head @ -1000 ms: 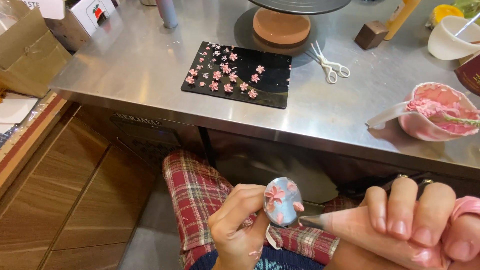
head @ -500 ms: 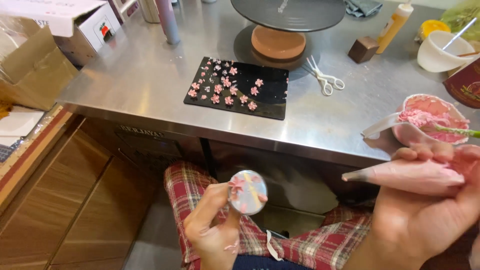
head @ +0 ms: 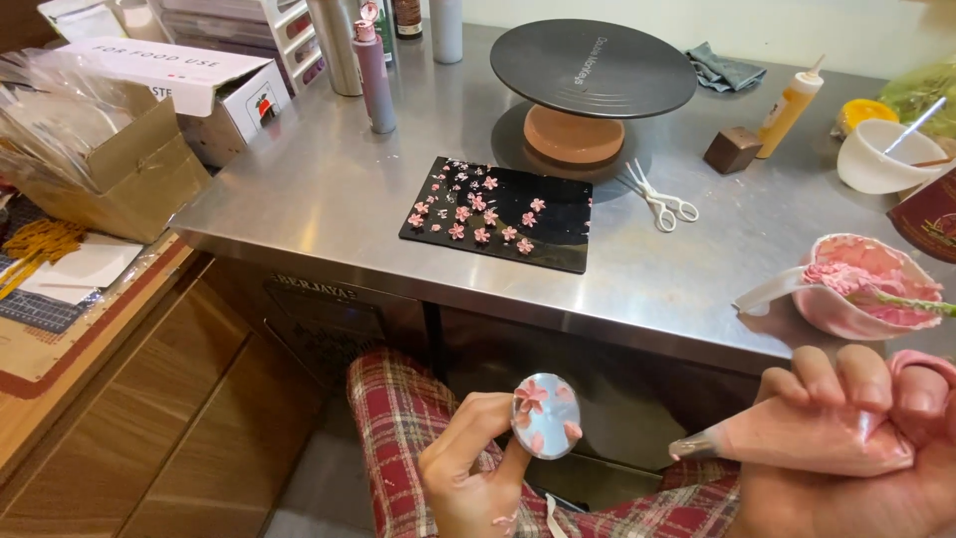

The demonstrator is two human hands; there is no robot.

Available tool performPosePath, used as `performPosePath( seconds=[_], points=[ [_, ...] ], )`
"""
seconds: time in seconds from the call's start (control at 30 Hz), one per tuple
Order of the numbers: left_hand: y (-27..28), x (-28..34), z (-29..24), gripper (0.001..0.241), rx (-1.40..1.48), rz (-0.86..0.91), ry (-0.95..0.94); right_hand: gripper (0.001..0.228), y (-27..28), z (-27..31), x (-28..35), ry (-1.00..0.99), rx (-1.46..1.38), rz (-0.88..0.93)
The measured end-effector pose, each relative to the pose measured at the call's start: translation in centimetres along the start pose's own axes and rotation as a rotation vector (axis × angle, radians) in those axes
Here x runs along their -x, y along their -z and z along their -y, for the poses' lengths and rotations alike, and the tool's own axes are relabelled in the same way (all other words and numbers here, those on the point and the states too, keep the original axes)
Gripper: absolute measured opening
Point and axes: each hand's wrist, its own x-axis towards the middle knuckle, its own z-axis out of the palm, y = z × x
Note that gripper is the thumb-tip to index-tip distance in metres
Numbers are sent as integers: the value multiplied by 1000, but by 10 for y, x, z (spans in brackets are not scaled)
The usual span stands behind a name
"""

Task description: Piping small pink frosting flowers onto a flower nail and transferring them to a black display board using scissors.

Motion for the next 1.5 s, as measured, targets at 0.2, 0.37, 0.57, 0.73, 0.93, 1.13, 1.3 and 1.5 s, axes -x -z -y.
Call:
performPosePath(
  seconds=[0.2, 0.37, 0.57, 0.73, 0.93, 1.13, 1.3, 1.5],
  points=[
    [-2, 4, -11, 12, 39, 66, 22, 28, 25, -9, 25, 131, -180, 148],
    [-5, 16, -14, 18, 132, 131, 157, 11, 3, -22, 57, 199, -415, 362],
    [-8, 14, -21, 14, 167, 111, 115, 37, -46, -3, 65, 145, -5, 161],
    [-7, 13, -23, 15, 134, 66, 38, 45, -92, -6, 62, 103, 105, -56],
    [-7, 12, -24, 13, 136, 32, 7, 47, -105, -12, 62, 102, 153, -103],
    [-6, 12, -22, 13, 137, 33, 5, 49, -109, -13, 57, 86, 128, -139],
    [-6, 11, -22, 20, 132, 35, 2, 49, -104, -14, 56, 84, 97, -108],
    [-6, 13, -21, 19, 152, 16, -14, 48, -101, -13, 56, 81, 89, -53]
  ],
)
